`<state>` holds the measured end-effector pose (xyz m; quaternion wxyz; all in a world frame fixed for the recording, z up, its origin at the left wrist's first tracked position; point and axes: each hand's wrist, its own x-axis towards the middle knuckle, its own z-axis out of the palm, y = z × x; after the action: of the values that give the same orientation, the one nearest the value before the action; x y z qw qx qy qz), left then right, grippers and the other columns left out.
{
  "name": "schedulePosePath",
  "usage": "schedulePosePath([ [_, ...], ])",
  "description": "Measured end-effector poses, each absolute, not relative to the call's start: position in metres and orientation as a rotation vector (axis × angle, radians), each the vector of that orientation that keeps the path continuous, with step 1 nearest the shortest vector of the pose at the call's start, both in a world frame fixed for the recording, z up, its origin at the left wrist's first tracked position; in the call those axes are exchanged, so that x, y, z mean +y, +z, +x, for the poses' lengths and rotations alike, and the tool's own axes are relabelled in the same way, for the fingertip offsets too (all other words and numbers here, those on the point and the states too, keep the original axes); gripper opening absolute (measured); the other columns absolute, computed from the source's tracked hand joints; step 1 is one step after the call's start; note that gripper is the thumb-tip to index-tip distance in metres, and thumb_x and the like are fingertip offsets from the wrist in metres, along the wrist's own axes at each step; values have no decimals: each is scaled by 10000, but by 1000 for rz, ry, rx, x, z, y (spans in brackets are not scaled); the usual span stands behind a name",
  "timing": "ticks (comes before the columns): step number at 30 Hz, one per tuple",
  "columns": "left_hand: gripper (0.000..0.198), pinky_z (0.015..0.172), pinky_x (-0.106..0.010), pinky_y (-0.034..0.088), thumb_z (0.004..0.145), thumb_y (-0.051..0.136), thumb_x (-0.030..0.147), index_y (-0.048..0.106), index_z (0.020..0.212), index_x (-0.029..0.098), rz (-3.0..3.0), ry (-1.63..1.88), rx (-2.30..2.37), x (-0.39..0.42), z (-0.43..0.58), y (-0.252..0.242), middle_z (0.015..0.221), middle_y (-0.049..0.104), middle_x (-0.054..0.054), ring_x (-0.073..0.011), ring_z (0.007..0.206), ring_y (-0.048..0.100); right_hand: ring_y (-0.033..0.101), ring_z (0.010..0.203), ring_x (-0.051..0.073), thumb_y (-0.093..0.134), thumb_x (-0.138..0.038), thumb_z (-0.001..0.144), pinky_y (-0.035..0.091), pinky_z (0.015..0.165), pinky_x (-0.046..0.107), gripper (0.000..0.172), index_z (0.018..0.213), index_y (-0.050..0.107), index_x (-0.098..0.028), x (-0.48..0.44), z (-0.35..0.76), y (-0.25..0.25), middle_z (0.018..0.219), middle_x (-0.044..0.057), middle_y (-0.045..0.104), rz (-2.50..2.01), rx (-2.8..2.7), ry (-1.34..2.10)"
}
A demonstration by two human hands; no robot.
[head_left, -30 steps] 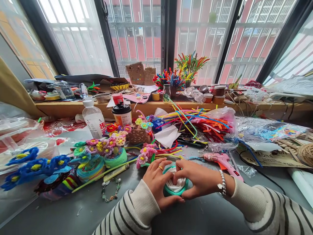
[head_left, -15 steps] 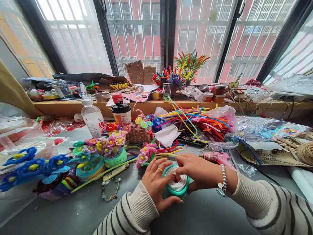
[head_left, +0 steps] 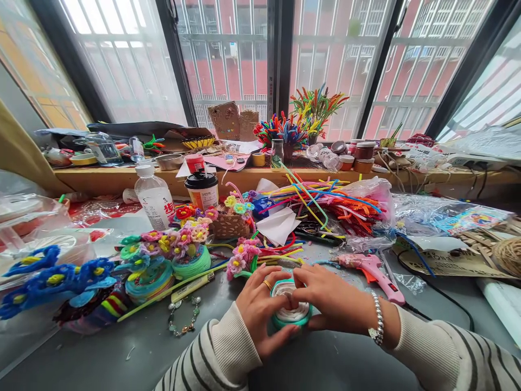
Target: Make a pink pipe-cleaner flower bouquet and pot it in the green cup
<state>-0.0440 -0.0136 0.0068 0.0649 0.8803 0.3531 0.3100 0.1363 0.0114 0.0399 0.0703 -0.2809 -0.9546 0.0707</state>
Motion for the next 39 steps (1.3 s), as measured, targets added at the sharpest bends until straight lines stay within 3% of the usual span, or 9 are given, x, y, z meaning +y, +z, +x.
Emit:
schedulePosePath([
  [4,241,900,-433,291,616,533,382,574,788,218,2656,945,1087,-15,-42,5,1046,500,-53,-255,1046,358,466,782,166,619,-389,616,359,667,273,269,816,585,-212,16,139,44,844,28,505,-774,-2829,394],
  [7,212,917,-452,268,614,519,341,563,773,207,2663,950,1088,-16,-41,3,1063,500,-59,-255,1057,354,484,733,118,482,-393,745,384,650,214,243,802,603,-190,36,142,50,773,17,503,-758,-2748,521],
  [11,193,939,-487,212,575,522,302,550,737,202,2691,931,1098,-18,-41,3,1113,482,-61,-264,1068,349,476,787,139,435,-275,798,376,719,236,197,849,599,-180,85,137,47,814,45,525,-1137,-2599,-22],
  [14,230,942,-503,191,585,531,354,559,763,209,2705,907,1125,-17,-42,2,1126,480,-64,-269,1076,345,431,881,207,435,-135,775,348,740,321,228,958,570,-155,119,126,35,937,113,517,-1225,-2541,-164],
  [17,309,931,-516,199,610,511,459,572,783,211,2722,894,1128,-16,-43,-1,1114,488,-76,-278,1077,347,400,939,229,418,-79,764,331,715,339,248,903,598,-178,140,114,23,1019,124,511,-1227,-2531,-230],
  [22,312,923,-526,207,631,496,461,577,796,209,2746,887,1128,-14,-45,-5,1099,494,-81,-278,1075,355,425,899,209,492,-137,733,308,716,321,147,682,629,-157,151,108,28,903,94,574,-1174,-2466,-248],
  [28,293,936,-512,191,620,516,448,579,778,210,2709,917,1139,-16,-43,-4,1106,492,-78,-272,1077,354,430,874,221,368,-228,795,307,747,337,243,836,585,-126,149,122,63,900,111,548,-1277,-2089,-268],
  [39,303,928,-505,214,638,500,465,580,776,207,2692,965,1125,-15,-43,-2,1108,488,-79,-277,1074,353,492,629,164,459,-281,686,374,640,305,203,663,580,-120,145,142,97,694,58,567,-1261,-1585,61],
])
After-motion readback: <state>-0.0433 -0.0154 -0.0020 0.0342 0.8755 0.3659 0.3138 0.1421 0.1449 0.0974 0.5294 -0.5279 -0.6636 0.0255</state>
